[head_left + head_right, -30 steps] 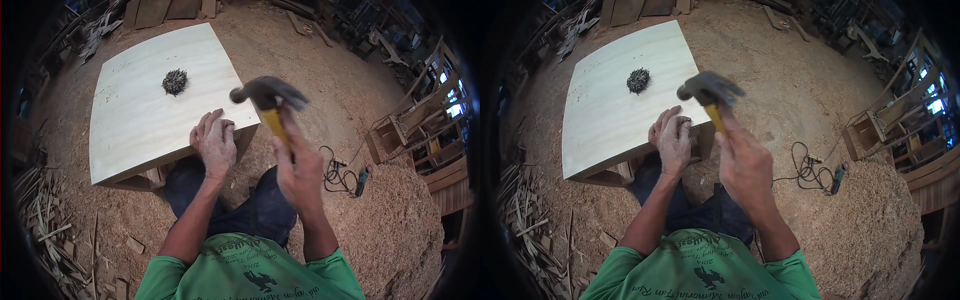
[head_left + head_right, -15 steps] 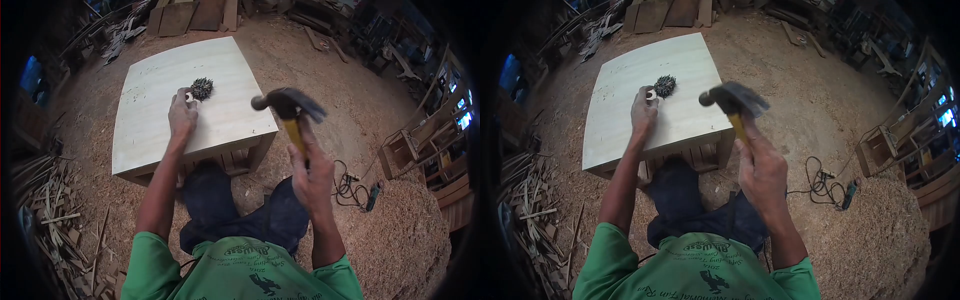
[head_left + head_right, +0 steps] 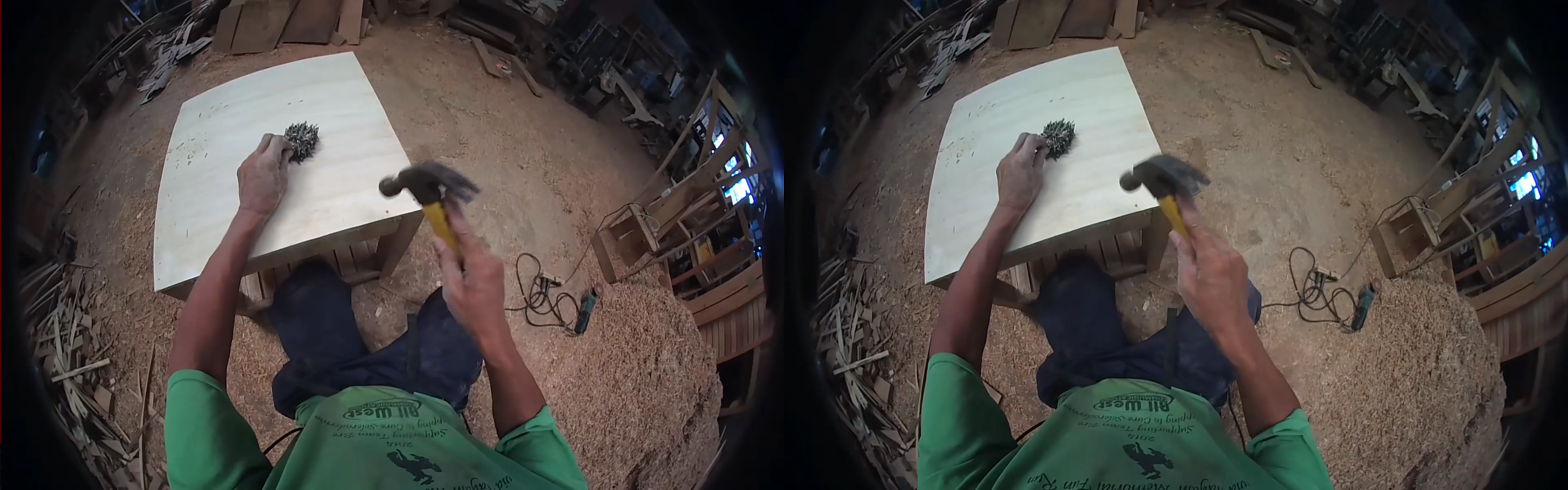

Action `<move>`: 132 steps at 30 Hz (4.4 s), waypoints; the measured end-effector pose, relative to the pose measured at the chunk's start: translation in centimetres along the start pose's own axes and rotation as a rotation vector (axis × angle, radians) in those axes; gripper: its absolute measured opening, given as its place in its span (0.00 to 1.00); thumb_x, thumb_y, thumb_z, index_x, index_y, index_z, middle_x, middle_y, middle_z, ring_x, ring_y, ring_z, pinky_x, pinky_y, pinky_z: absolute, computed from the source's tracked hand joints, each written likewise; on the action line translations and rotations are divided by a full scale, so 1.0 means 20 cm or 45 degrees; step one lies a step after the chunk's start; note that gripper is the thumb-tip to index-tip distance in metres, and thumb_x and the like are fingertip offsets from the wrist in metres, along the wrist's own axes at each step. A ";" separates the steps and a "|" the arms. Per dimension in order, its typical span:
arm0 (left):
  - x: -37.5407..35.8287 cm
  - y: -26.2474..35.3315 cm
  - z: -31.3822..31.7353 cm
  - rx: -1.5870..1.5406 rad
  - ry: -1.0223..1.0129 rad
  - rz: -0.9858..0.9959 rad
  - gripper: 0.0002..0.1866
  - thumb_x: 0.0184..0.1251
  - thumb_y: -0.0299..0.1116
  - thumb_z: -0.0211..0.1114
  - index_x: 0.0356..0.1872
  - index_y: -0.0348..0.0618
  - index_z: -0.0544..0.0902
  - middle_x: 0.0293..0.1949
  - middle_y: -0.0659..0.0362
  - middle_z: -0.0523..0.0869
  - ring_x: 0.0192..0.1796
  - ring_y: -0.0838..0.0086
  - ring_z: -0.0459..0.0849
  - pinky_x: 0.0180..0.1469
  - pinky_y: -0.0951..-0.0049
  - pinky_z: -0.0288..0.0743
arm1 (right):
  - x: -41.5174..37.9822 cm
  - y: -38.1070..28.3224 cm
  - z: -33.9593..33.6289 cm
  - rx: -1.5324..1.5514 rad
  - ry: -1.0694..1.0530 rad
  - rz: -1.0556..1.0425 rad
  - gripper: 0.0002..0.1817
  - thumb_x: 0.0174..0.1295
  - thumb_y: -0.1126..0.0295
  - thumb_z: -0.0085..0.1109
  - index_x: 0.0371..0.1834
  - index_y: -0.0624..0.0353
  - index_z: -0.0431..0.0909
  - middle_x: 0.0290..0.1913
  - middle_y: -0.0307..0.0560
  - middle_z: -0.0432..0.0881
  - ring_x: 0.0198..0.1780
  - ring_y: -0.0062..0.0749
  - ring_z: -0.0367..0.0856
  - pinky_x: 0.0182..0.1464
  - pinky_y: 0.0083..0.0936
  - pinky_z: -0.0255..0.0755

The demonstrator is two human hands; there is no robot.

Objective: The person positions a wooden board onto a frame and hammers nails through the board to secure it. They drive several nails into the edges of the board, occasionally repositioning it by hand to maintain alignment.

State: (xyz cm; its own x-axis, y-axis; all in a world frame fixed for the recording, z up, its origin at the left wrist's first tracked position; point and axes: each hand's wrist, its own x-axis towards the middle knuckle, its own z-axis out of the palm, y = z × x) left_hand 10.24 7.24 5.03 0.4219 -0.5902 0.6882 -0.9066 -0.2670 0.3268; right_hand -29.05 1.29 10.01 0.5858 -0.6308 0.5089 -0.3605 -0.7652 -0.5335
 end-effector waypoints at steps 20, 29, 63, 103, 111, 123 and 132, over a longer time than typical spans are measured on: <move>0.01 -0.02 0.00 -0.389 0.059 -0.253 0.08 0.77 0.30 0.71 0.49 0.40 0.83 0.42 0.53 0.93 0.36 0.64 0.94 0.40 0.61 0.87 | -0.07 0.13 0.13 -0.171 0.008 -0.057 0.34 0.75 0.71 0.69 0.84 0.39 0.75 0.42 0.58 0.91 0.39 0.57 0.92 0.41 0.50 0.85; 0.02 -0.10 -0.01 -0.693 0.060 -0.614 0.08 0.85 0.33 0.67 0.54 0.40 0.83 0.45 0.58 0.90 0.40 0.75 0.92 0.35 0.73 0.83 | -0.06 0.08 0.10 -0.138 -0.067 0.082 0.38 0.77 0.70 0.67 0.89 0.34 0.69 0.40 0.59 0.91 0.38 0.58 0.92 0.41 0.52 0.84; -0.57 0.60 -0.26 -0.669 -0.027 -0.670 0.07 0.79 0.28 0.72 0.51 0.42 0.94 0.46 0.58 0.90 0.51 0.69 0.85 0.56 0.68 0.80 | -0.06 -0.01 0.03 -0.005 -0.068 0.032 0.33 0.77 0.74 0.66 0.85 0.42 0.76 0.47 0.62 0.93 0.44 0.57 0.94 0.46 0.46 0.86; 0.06 -0.14 0.07 -0.902 0.016 -0.912 0.19 0.76 0.43 0.76 0.56 0.38 0.93 0.45 0.53 0.96 0.45 0.69 0.92 0.54 0.67 0.83 | 0.09 -0.35 -0.06 0.492 0.530 -0.346 0.31 0.87 0.68 0.59 0.90 0.54 0.66 0.33 0.43 0.87 0.28 0.21 0.82 0.28 0.22 0.74; 0.06 -0.05 0.05 -0.643 0.155 -0.883 0.11 0.77 0.37 0.75 0.50 0.39 0.94 0.42 0.61 0.95 0.44 0.77 0.89 0.52 0.72 0.81 | 0.05 -0.26 0.10 0.147 -0.086 -0.169 0.35 0.82 0.72 0.64 0.90 0.42 0.67 0.46 0.52 0.95 0.38 0.30 0.93 0.35 0.34 0.85; 0.00 -0.07 0.08 -0.436 0.378 -0.905 0.12 0.77 0.43 0.65 0.49 0.49 0.85 0.41 0.50 0.94 0.48 0.49 0.94 0.57 0.51 0.84 | -0.06 -0.23 0.17 0.051 -0.344 0.109 0.39 0.79 0.76 0.63 0.91 0.38 0.67 0.58 0.65 0.92 0.38 0.44 0.92 0.46 0.40 0.85; -0.10 -0.15 -0.03 -0.968 0.386 -0.897 0.15 0.81 0.28 0.63 0.60 0.32 0.87 0.45 0.55 0.92 0.46 0.74 0.87 0.52 0.73 0.81 | -0.04 -0.14 0.17 0.134 0.098 -0.418 0.39 0.76 0.79 0.66 0.90 0.58 0.66 0.48 0.60 0.93 0.36 0.38 0.92 0.35 0.35 0.84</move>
State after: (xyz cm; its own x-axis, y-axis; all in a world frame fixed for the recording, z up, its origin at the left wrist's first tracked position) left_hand 12.13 9.69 2.95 0.9258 -0.2475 0.2857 -0.2599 0.1320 0.9566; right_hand -26.06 4.47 8.82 0.6002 -0.3646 0.7119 -0.0832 -0.9137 -0.3978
